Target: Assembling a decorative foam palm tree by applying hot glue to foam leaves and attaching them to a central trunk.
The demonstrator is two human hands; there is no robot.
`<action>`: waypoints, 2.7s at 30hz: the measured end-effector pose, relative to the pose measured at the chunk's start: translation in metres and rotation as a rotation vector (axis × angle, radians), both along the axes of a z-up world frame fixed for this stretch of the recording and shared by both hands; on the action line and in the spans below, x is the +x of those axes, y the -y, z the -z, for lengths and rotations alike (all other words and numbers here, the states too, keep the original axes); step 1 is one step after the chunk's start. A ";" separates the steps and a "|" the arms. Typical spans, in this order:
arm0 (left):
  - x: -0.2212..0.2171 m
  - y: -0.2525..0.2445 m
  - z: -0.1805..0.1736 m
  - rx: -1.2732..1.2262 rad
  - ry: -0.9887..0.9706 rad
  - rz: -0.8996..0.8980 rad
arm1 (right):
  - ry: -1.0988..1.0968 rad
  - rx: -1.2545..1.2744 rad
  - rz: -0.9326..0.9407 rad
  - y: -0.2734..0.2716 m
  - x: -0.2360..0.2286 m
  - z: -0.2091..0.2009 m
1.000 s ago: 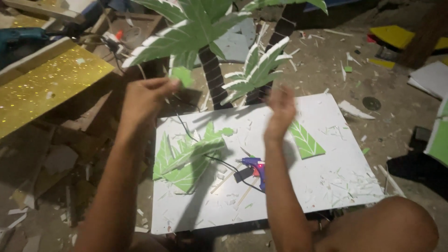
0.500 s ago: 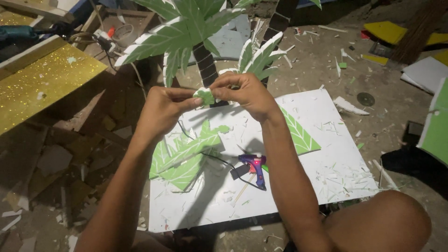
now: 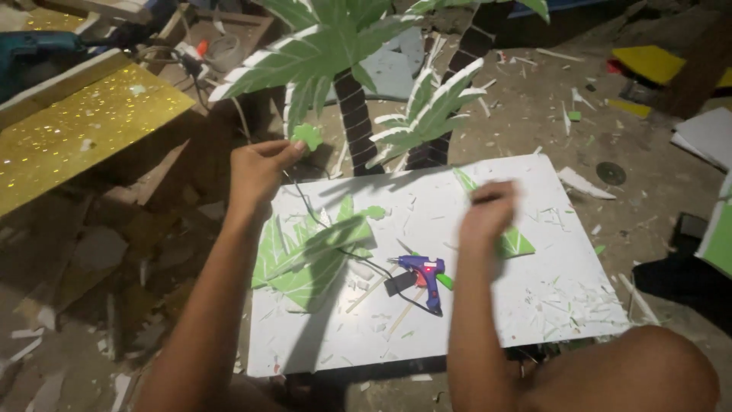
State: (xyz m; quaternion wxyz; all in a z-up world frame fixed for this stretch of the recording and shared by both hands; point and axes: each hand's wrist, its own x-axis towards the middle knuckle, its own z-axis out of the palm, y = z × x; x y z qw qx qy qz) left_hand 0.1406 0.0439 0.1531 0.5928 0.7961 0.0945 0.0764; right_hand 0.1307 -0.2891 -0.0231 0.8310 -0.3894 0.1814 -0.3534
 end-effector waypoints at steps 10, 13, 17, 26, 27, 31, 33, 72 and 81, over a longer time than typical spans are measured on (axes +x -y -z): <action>0.020 0.051 0.013 0.061 0.059 0.059 | -0.161 -0.116 -0.648 -0.157 0.025 -0.093; 0.026 0.058 0.003 0.132 0.069 0.072 | -0.114 0.039 -0.661 -0.160 0.037 -0.101; 0.034 0.064 -0.016 0.344 0.100 0.115 | -0.066 0.153 -0.718 -0.157 0.055 -0.104; 0.046 0.034 -0.074 0.743 0.340 0.076 | -0.098 0.428 -0.694 -0.169 0.104 -0.091; 0.041 0.027 -0.089 0.887 0.458 -0.020 | -0.098 0.458 -0.668 -0.172 0.109 -0.089; 0.088 -0.014 -0.099 1.224 0.591 -0.178 | -0.122 0.571 -0.599 -0.183 0.126 -0.083; 0.107 -0.023 -0.109 1.249 0.306 0.059 | -0.104 0.587 -0.606 -0.190 0.140 -0.069; 0.052 0.061 -0.010 0.225 0.116 0.092 | -0.080 -0.003 -0.613 -0.147 0.062 -0.099; 0.066 0.071 -0.001 0.304 -0.014 0.020 | -0.027 0.246 -0.658 -0.177 0.078 -0.089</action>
